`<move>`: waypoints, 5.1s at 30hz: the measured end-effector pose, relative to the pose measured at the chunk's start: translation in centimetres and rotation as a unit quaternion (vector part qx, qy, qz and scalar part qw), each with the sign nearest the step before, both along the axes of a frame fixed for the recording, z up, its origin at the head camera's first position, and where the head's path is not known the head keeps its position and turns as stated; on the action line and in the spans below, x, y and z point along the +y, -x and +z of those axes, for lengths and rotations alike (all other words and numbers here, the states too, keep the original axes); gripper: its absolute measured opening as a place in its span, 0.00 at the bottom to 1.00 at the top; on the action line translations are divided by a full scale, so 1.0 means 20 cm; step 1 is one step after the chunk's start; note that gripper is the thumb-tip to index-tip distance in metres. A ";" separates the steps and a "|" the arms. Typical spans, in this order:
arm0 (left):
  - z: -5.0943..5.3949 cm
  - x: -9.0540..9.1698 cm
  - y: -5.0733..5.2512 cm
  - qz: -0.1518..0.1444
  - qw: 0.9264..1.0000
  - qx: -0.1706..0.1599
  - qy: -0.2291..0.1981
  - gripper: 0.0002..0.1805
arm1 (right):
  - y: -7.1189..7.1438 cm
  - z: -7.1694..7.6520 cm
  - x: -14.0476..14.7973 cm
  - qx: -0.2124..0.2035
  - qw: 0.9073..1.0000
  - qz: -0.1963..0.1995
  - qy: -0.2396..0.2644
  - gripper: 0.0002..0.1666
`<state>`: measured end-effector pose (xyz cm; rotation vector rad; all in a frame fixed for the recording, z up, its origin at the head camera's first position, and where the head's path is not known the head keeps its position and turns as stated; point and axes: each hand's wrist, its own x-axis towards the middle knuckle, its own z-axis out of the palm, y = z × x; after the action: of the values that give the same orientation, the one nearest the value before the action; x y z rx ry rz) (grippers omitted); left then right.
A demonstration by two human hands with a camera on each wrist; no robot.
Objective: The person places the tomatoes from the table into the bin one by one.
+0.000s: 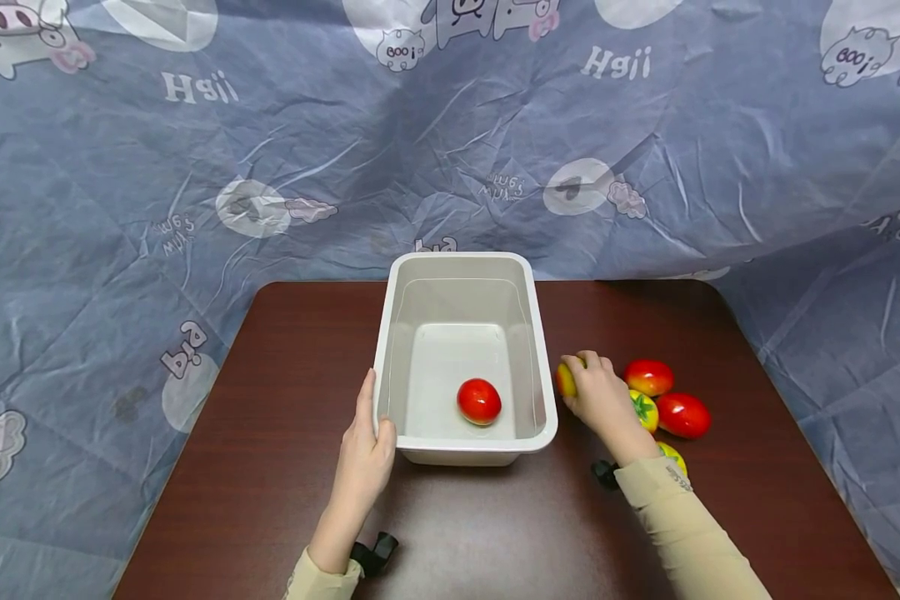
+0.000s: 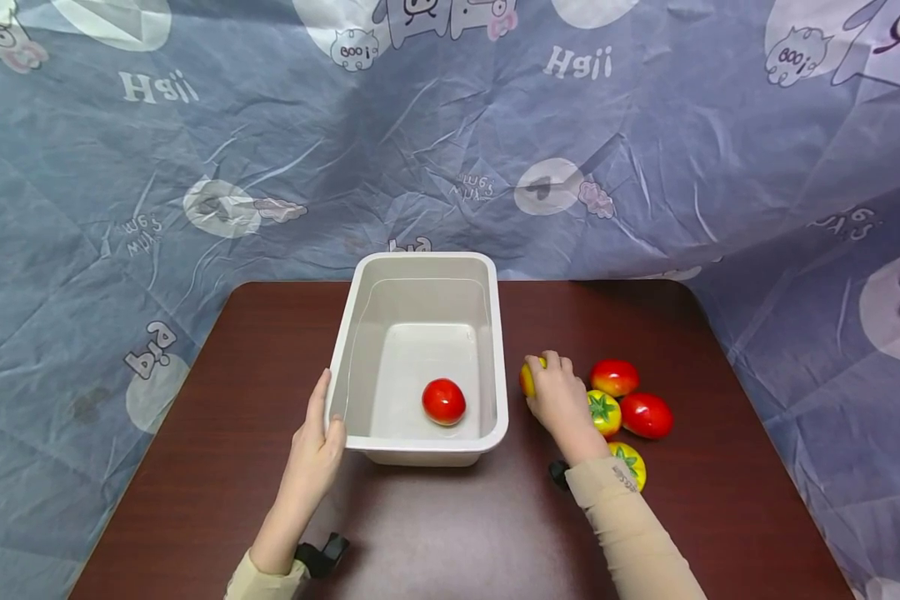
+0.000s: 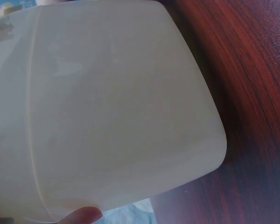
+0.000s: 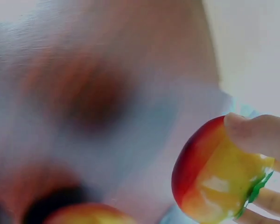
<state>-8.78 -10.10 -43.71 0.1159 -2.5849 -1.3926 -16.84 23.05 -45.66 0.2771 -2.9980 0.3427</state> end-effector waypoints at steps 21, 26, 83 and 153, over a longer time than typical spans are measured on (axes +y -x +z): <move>0.00 0.00 0.00 0.001 1.000 -0.001 0.002 0.38 | -0.02 0.46 -0.09 0.138 0.986 0.021 0.088 0.37; 0.00 0.00 0.00 -0.001 1.000 -0.002 0.001 0.38 | 0.00 0.50 -0.14 0.186 0.975 0.051 0.112 0.37; 0.00 -0.01 0.00 -0.001 1.000 -0.016 -0.002 0.38 | 0.05 0.47 -0.16 0.128 0.979 0.123 0.101 0.25; 0.00 -0.01 0.00 -0.004 1.000 -0.014 0.000 0.38 | -0.20 0.00 0.33 -0.116 0.993 -0.014 -0.013 0.36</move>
<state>-8.77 -10.29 -43.80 0.1254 -2.6101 -1.4037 -12.89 29.68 -45.65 0.2102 -3.2324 0.3543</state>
